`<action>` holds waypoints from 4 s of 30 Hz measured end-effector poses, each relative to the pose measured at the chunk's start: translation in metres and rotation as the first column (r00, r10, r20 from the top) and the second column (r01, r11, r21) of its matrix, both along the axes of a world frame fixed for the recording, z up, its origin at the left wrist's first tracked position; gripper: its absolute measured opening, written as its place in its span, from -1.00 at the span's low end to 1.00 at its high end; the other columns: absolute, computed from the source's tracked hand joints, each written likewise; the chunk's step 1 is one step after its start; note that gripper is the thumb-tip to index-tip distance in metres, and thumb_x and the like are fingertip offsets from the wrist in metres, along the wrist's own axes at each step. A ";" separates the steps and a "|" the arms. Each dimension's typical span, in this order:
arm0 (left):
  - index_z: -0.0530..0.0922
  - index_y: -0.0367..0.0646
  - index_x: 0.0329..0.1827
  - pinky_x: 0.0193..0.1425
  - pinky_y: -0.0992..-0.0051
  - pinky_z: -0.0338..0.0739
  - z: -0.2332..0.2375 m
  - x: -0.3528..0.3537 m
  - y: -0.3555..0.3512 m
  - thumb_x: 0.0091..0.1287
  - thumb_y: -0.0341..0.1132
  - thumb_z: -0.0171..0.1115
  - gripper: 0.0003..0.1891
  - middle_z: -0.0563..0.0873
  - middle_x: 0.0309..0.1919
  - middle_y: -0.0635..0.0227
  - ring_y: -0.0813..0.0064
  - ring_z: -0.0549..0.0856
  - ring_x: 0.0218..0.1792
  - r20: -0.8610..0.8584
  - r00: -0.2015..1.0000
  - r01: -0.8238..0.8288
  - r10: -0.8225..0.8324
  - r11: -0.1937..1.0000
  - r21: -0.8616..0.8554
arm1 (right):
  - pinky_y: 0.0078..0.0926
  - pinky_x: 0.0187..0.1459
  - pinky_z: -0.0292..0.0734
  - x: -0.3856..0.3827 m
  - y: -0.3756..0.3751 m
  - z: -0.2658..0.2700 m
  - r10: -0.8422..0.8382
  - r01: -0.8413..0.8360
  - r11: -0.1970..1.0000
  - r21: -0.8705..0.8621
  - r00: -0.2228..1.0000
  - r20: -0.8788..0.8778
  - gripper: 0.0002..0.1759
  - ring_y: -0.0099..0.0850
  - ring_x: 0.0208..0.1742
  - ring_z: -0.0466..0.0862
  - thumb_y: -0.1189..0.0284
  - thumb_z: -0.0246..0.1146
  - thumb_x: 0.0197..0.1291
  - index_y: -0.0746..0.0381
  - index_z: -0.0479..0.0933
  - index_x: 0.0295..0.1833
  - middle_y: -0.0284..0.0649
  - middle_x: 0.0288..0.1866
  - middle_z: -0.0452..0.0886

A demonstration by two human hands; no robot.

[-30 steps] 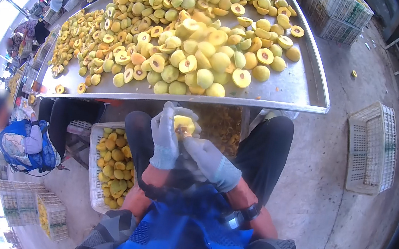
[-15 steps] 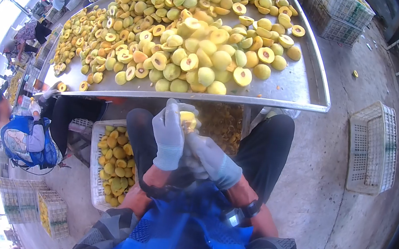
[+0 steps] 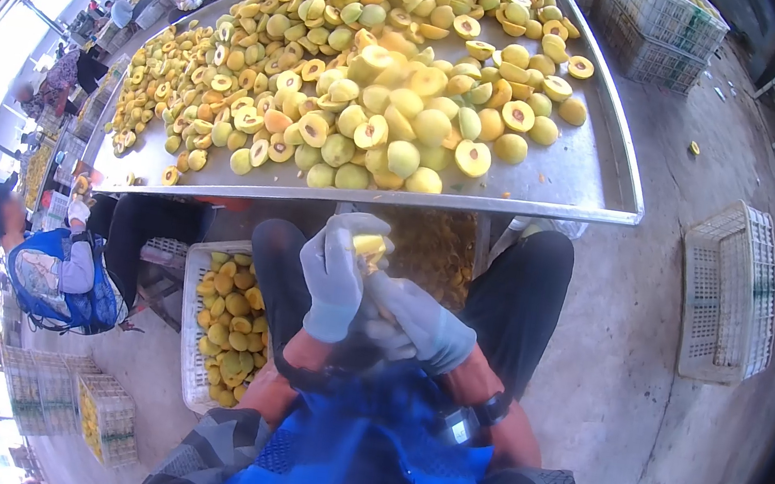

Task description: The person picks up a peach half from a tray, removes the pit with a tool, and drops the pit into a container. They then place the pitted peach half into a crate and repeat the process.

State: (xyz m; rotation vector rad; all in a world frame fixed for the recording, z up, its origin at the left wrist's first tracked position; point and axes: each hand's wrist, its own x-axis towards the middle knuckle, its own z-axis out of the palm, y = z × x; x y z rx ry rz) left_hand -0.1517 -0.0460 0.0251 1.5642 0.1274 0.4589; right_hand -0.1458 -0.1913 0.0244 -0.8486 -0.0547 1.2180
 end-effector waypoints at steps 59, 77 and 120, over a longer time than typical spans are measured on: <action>0.77 -0.29 -0.05 0.14 0.33 0.63 -0.027 -0.062 0.282 0.41 -0.26 0.31 -0.73 0.83 -0.11 0.12 0.23 0.79 -0.04 -0.001 0.755 -0.354 0.655 0.409 0.841 | -0.67 -0.70 0.16 0.027 0.027 -0.091 -0.268 0.278 0.961 0.012 0.936 -0.229 -0.39 -0.63 -0.71 0.23 -0.23 -0.09 0.57 0.13 0.43 -0.10 -0.42 -0.55 0.35; 0.66 -0.10 0.10 0.15 0.08 0.60 -0.044 0.199 0.171 0.14 -0.05 0.48 -0.50 0.74 -0.04 0.05 0.06 0.72 0.03 -0.158 0.916 0.124 0.368 0.115 0.986 | -0.55 -0.66 0.26 0.035 0.022 -0.091 -0.302 0.277 0.930 -0.240 0.950 -0.074 -0.43 -0.54 -0.70 0.34 -0.17 0.04 0.55 0.15 0.57 0.04 -0.37 -0.52 0.43; 0.38 -0.33 0.48 0.46 0.33 0.51 -0.060 0.021 0.065 0.69 -0.08 -0.12 -0.47 0.59 0.32 0.10 0.31 0.62 0.30 0.004 0.898 0.335 -0.440 0.678 -0.654 | -0.58 -0.45 0.38 0.026 0.017 -0.016 -0.107 0.390 0.866 -0.312 0.755 0.647 -0.54 -0.64 -0.50 0.49 0.06 0.16 0.56 0.26 0.63 -0.17 -0.39 -0.49 0.57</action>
